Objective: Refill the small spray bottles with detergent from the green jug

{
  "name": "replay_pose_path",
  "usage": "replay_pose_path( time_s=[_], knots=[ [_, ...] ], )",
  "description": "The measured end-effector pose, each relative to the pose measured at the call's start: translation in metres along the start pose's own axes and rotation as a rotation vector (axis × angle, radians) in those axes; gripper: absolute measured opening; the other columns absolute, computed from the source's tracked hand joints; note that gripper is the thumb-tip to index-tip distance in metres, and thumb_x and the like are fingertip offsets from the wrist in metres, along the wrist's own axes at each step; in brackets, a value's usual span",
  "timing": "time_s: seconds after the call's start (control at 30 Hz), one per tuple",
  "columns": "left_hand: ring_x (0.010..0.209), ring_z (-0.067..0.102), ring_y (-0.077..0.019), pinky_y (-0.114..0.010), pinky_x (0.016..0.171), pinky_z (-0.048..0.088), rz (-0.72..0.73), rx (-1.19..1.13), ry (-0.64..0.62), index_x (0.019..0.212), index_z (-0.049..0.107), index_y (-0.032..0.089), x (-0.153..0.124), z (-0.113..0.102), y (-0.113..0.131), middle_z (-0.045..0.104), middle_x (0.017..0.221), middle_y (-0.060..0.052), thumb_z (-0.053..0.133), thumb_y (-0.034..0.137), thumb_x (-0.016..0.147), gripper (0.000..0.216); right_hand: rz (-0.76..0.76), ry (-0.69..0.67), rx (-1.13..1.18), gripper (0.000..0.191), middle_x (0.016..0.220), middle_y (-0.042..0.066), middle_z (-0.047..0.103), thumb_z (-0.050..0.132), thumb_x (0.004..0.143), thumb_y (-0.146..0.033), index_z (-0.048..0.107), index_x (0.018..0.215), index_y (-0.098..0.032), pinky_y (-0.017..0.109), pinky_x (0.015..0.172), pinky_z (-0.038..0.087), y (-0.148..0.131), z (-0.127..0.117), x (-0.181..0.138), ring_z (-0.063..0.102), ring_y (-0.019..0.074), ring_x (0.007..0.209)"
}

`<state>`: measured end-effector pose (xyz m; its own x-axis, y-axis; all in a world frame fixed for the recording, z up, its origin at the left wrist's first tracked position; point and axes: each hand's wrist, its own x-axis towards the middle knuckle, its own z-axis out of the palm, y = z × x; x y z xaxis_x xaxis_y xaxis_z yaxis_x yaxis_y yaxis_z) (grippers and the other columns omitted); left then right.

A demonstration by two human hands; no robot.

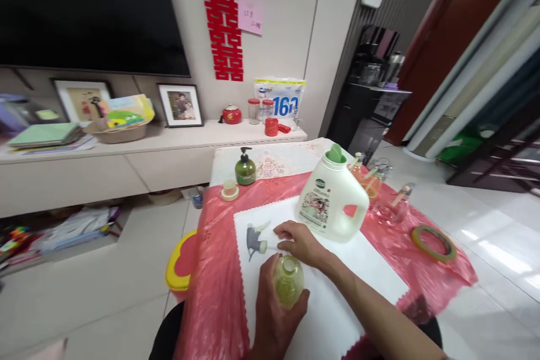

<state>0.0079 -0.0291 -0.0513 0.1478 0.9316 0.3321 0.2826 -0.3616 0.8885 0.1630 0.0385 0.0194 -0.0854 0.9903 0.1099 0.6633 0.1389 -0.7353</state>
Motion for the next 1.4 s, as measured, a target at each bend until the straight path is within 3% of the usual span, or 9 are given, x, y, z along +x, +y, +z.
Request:
replay_pose_path(
  time_s=[0.23, 0.33, 0.4, 0.53, 0.7, 0.83, 0.97, 1.13, 1.4],
  knots=[
    [0.117, 0.065, -0.0368, -0.054, 0.097, 0.058, -0.007, 0.068, 0.031, 0.132, 0.051, 0.020, 0.007, -0.005, 0.002, 0.064, 0.126, -0.014, 0.075, 0.048, 0.074, 0.069, -0.208, 0.675, -0.090, 0.025, 0.113, 0.008, 0.063, 0.049, 0.100, -0.028, 0.065, 0.116, -0.019, 0.037, 0.100, 0.047, -0.040, -0.061, -0.053, 0.057, 0.0196, 0.111],
    [0.123, 0.062, -0.0372, -0.055, 0.104, 0.053, -0.107, 0.029, 0.059, 0.133, 0.050, 0.020, 0.007, -0.003, 0.013, 0.062, 0.130, -0.014, 0.072, 0.050, 0.074, 0.069, -0.140, 0.946, -0.142, 0.028, 0.121, 0.011, 0.059, 0.055, 0.097, -0.032, 0.064, 0.119, -0.018, 0.045, 0.109, 0.039, -0.029, -0.095, -0.063, 0.050, 0.0241, 0.120],
    [0.124, 0.061, -0.0374, -0.055, 0.105, 0.053, -0.153, -0.001, 0.061, 0.134, 0.049, 0.020, 0.006, -0.002, 0.018, 0.062, 0.131, -0.014, 0.073, 0.051, 0.071, 0.074, -0.063, 1.027, -0.136, 0.036, 0.129, 0.012, 0.055, 0.058, 0.093, -0.036, 0.062, 0.123, -0.016, 0.050, 0.113, 0.033, -0.011, -0.111, -0.063, 0.045, 0.0269, 0.126],
    [0.124, 0.061, -0.0382, -0.056, 0.104, 0.053, -0.217, -0.034, 0.054, 0.134, 0.049, 0.019, 0.006, -0.001, 0.020, 0.062, 0.132, -0.015, 0.072, 0.057, 0.070, 0.078, 0.056, 0.940, -0.023, 0.050, 0.127, 0.011, 0.057, 0.059, 0.087, -0.043, 0.060, 0.129, -0.015, 0.045, 0.105, 0.043, 0.019, -0.126, -0.058, 0.052, 0.0255, 0.118],
    [0.122, 0.063, -0.0372, -0.057, 0.105, 0.052, -0.233, -0.062, 0.080, 0.134, 0.050, 0.021, 0.006, 0.001, 0.014, 0.064, 0.129, -0.013, 0.073, 0.058, 0.069, 0.078, 0.082, 0.749, 0.118, 0.061, 0.127, 0.010, 0.058, 0.062, 0.081, -0.048, 0.059, 0.132, -0.015, 0.037, 0.097, 0.050, 0.038, -0.130, -0.061, 0.056, 0.0229, 0.113],
    [0.123, 0.062, -0.0387, -0.060, 0.108, 0.049, -0.216, -0.114, 0.071, 0.135, 0.049, 0.020, 0.005, 0.004, 0.006, 0.063, 0.130, -0.016, 0.074, 0.064, 0.067, 0.085, 0.160, 0.677, 0.178, 0.043, 0.100, 0.007, 0.063, 0.067, 0.089, -0.048, 0.063, 0.110, -0.011, 0.030, 0.081, 0.053, 0.059, -0.121, -0.060, 0.060, 0.0157, 0.087],
    [0.122, 0.062, -0.0383, -0.059, 0.103, 0.052, -0.185, -0.148, 0.061, 0.136, 0.046, 0.021, 0.004, 0.006, 0.002, 0.062, 0.132, -0.016, 0.073, 0.062, 0.071, 0.081, 0.247, 0.745, 0.180, 0.037, 0.090, 0.003, 0.058, 0.064, 0.100, -0.046, 0.062, 0.102, -0.009, 0.025, 0.074, 0.052, 0.070, -0.111, -0.049, 0.057, 0.0117, 0.080],
    [0.119, 0.064, -0.0356, -0.053, 0.100, 0.056, -0.130, -0.122, 0.093, 0.134, 0.049, 0.020, 0.002, 0.007, 0.007, 0.063, 0.128, -0.015, 0.071, 0.058, 0.074, 0.075, 0.288, 0.865, 0.170, 0.038, 0.077, 0.000, 0.054, 0.066, 0.097, -0.046, 0.059, 0.090, -0.010, 0.021, 0.066, 0.048, 0.054, -0.115, -0.044, 0.052, 0.0089, 0.069],
    [0.120, 0.064, -0.0355, -0.053, 0.101, 0.056, 0.023, -0.017, 0.074, 0.135, 0.048, 0.017, 0.004, 0.002, 0.009, 0.062, 0.127, -0.016, 0.073, 0.044, 0.074, 0.071, 0.326, 0.954, 0.158, 0.036, 0.062, 0.004, 0.057, 0.066, 0.059, -0.046, 0.062, 0.073, -0.014, 0.024, 0.048, 0.039, 0.004, -0.167, -0.087, 0.050, 0.0147, 0.053]
  ],
)
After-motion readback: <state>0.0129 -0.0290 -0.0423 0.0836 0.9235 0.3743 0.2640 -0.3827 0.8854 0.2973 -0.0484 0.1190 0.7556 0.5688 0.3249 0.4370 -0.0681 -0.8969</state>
